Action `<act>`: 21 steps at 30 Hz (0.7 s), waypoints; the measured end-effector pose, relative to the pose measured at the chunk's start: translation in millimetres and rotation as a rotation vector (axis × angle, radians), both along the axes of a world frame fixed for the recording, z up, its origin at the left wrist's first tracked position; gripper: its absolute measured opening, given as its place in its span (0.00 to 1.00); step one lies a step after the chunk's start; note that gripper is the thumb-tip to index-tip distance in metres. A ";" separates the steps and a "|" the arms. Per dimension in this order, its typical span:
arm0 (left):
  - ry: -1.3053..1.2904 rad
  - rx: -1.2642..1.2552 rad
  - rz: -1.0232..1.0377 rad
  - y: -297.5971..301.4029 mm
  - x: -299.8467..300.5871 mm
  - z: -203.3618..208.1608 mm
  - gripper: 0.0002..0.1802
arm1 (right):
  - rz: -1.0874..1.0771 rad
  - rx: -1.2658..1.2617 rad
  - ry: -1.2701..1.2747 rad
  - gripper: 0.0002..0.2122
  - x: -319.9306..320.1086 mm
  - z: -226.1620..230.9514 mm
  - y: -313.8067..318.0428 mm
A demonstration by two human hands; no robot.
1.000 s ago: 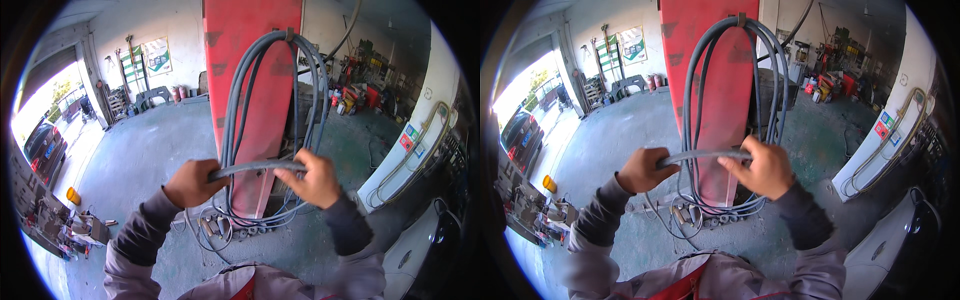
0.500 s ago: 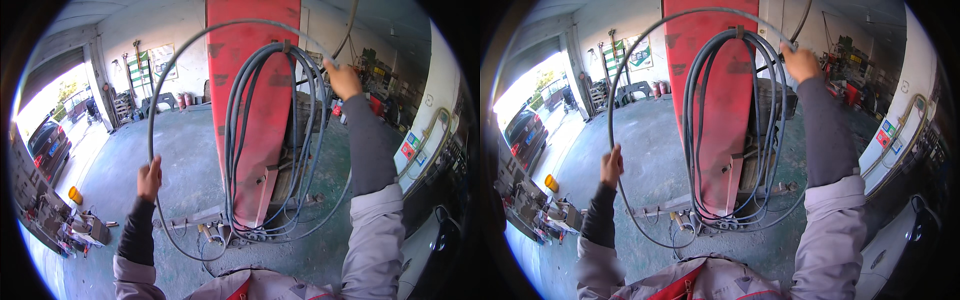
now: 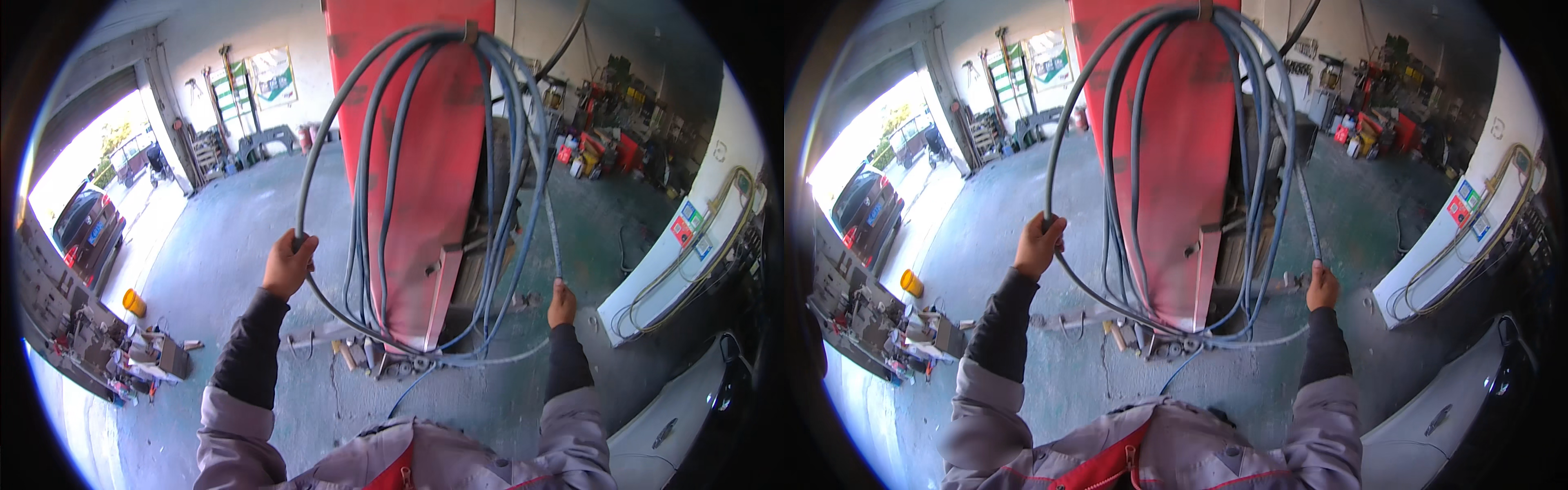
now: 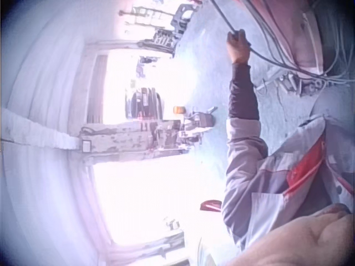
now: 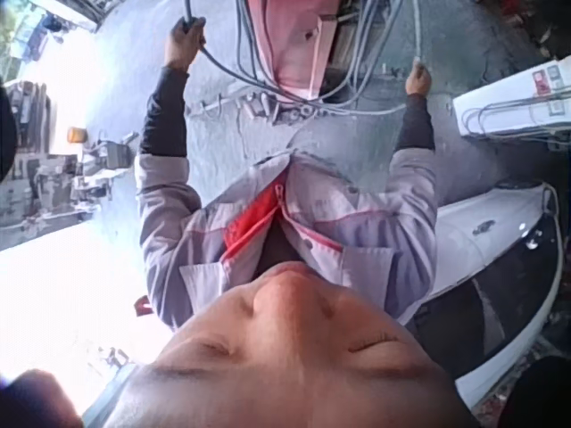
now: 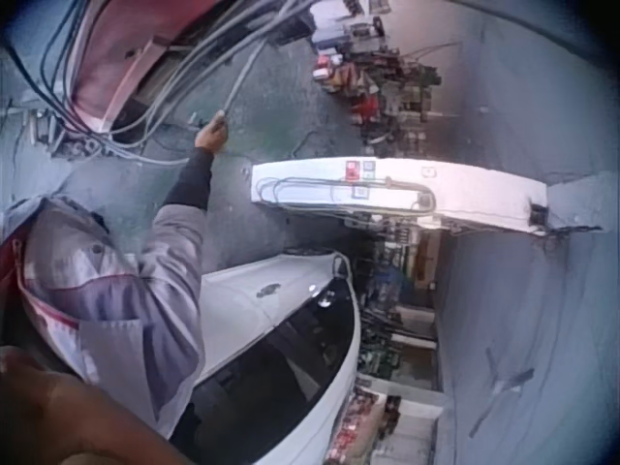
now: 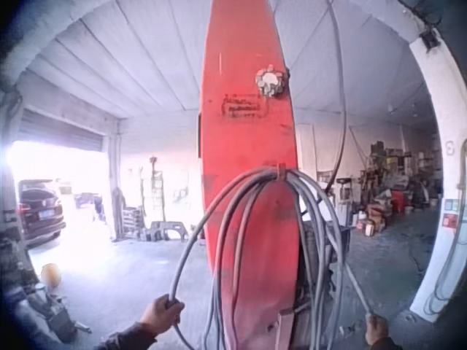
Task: The person moves a red floor jack, picks up a metal bar, and places it against a wall. They then coil a long hose around a red pillar, carry a cardboard box to a shelf, and finally pick up and coil a power tool cord.
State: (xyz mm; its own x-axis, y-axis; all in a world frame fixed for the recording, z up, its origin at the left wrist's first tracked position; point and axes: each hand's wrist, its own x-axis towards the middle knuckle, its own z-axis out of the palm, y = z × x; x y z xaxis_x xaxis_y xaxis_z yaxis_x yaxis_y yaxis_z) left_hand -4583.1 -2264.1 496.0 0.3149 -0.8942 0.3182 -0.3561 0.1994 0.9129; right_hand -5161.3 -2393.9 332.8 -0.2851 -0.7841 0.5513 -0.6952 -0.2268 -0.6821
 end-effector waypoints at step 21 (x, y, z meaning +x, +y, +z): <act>-0.695 0.613 0.038 130.2 14.3 -102.6 0.22 | 1.098 -0.493 0.461 0.27 316.1 147.3 127.0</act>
